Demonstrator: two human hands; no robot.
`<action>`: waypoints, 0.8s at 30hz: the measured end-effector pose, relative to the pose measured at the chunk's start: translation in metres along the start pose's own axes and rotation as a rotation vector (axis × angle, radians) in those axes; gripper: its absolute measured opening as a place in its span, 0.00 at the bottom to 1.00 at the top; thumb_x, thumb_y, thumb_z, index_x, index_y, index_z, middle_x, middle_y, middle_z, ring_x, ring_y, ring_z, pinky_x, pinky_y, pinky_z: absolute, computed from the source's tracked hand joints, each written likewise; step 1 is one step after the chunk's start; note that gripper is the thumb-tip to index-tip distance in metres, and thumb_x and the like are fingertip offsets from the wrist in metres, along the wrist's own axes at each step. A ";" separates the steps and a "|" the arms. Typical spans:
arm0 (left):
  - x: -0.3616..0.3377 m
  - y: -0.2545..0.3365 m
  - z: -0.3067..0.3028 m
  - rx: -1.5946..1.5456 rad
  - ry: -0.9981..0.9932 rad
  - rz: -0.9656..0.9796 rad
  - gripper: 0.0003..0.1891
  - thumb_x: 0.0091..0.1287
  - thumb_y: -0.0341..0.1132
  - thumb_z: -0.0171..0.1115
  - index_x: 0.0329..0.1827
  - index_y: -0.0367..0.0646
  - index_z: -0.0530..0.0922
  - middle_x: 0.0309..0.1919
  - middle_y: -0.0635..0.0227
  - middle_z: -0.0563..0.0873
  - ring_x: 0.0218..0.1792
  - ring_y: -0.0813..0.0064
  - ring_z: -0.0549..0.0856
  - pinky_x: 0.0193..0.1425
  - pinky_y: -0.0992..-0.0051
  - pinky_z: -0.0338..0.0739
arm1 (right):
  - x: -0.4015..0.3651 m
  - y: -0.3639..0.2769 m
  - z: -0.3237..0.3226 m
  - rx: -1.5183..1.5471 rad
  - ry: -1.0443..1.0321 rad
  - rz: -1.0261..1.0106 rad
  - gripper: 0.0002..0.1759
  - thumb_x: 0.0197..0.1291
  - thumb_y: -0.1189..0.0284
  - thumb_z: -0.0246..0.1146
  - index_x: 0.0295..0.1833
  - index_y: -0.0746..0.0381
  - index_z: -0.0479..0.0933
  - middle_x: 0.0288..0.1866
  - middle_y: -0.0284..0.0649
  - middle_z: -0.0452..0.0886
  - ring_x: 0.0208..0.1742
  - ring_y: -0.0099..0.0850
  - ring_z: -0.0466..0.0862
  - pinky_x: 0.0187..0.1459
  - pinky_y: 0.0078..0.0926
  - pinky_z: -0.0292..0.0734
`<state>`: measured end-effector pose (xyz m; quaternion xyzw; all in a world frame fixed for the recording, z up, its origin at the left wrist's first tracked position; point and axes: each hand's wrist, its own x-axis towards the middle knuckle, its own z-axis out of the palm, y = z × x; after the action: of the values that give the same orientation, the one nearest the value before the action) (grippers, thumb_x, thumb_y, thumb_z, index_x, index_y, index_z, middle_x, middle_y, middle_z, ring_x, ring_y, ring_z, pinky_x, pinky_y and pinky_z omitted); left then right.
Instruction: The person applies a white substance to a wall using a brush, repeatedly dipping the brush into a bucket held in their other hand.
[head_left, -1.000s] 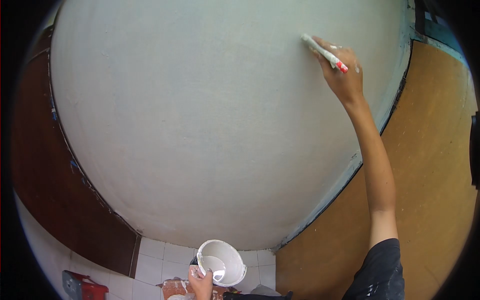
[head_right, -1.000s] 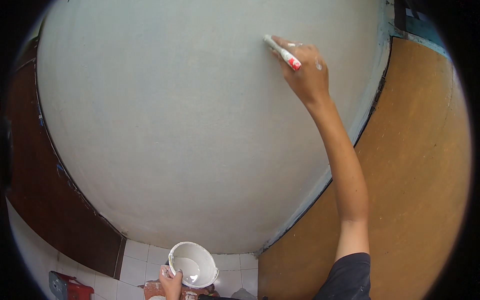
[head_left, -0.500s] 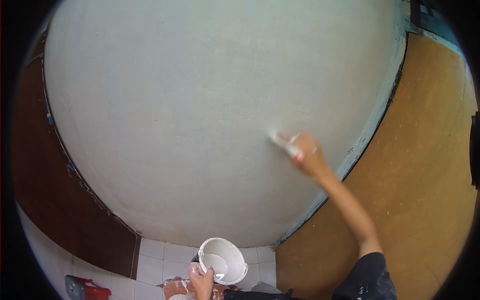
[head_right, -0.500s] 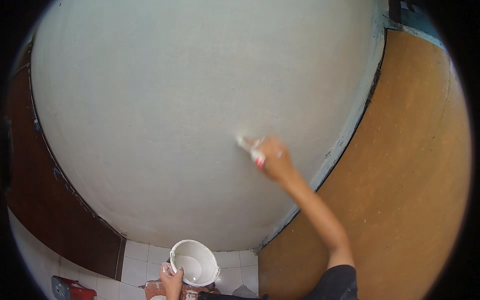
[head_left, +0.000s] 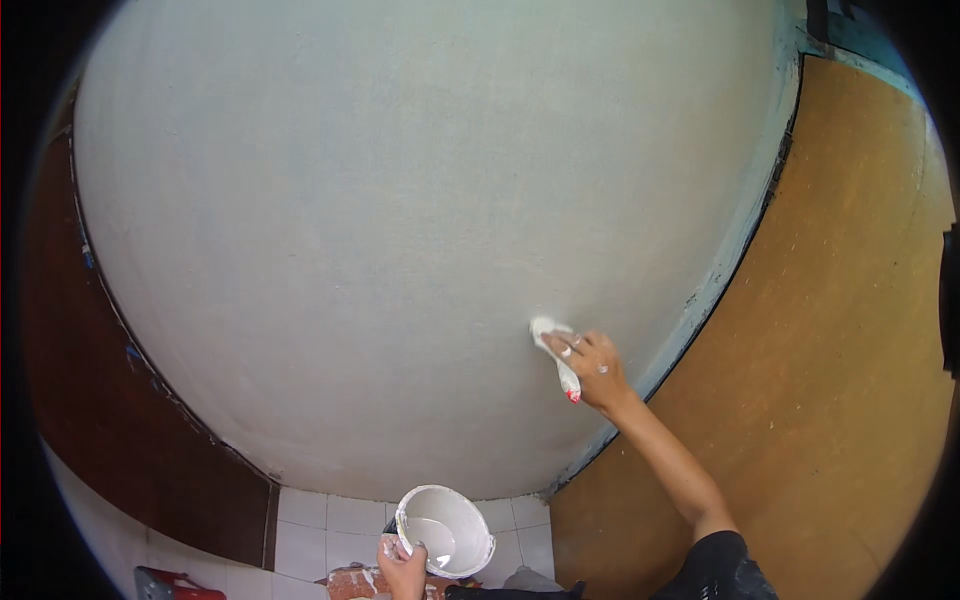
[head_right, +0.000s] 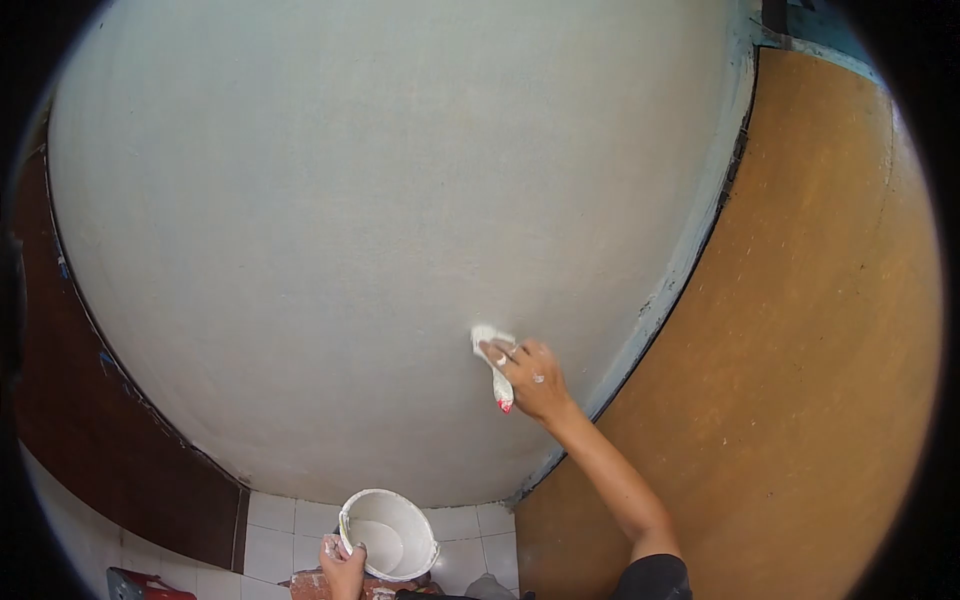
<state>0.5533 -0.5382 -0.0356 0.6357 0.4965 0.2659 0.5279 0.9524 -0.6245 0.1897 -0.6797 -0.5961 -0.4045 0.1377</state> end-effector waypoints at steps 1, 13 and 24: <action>0.003 -0.005 -0.002 0.050 -0.027 -0.036 0.29 0.64 0.37 0.69 0.68 0.37 0.74 0.48 0.51 0.87 0.47 0.65 0.85 0.52 0.67 0.78 | 0.001 0.006 -0.002 -0.004 -0.010 -0.008 0.28 0.53 0.78 0.66 0.63 0.50 0.82 0.49 0.35 0.88 0.37 0.35 0.82 0.41 0.35 0.78; -0.012 0.032 0.010 -0.453 0.142 0.004 0.11 0.57 0.18 0.62 0.36 0.41 0.69 0.32 0.73 0.73 0.35 0.82 0.74 0.38 0.81 0.70 | 0.096 0.065 -0.066 -0.230 0.310 0.083 0.33 0.52 0.81 0.64 0.66 0.49 0.80 0.57 0.34 0.87 0.42 0.37 0.82 0.46 0.32 0.79; -0.017 0.026 -0.004 -0.344 0.060 -0.049 0.11 0.57 0.18 0.61 0.34 0.43 0.69 0.29 0.77 0.71 0.30 0.87 0.69 0.34 0.85 0.64 | -0.042 -0.001 0.055 0.127 -0.029 0.087 0.34 0.49 0.81 0.67 0.65 0.51 0.81 0.58 0.33 0.86 0.44 0.38 0.81 0.49 0.35 0.77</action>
<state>0.5526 -0.5506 -0.0067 0.5155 0.4743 0.3529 0.6203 0.9746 -0.6169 0.1251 -0.7007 -0.5923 -0.3496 0.1894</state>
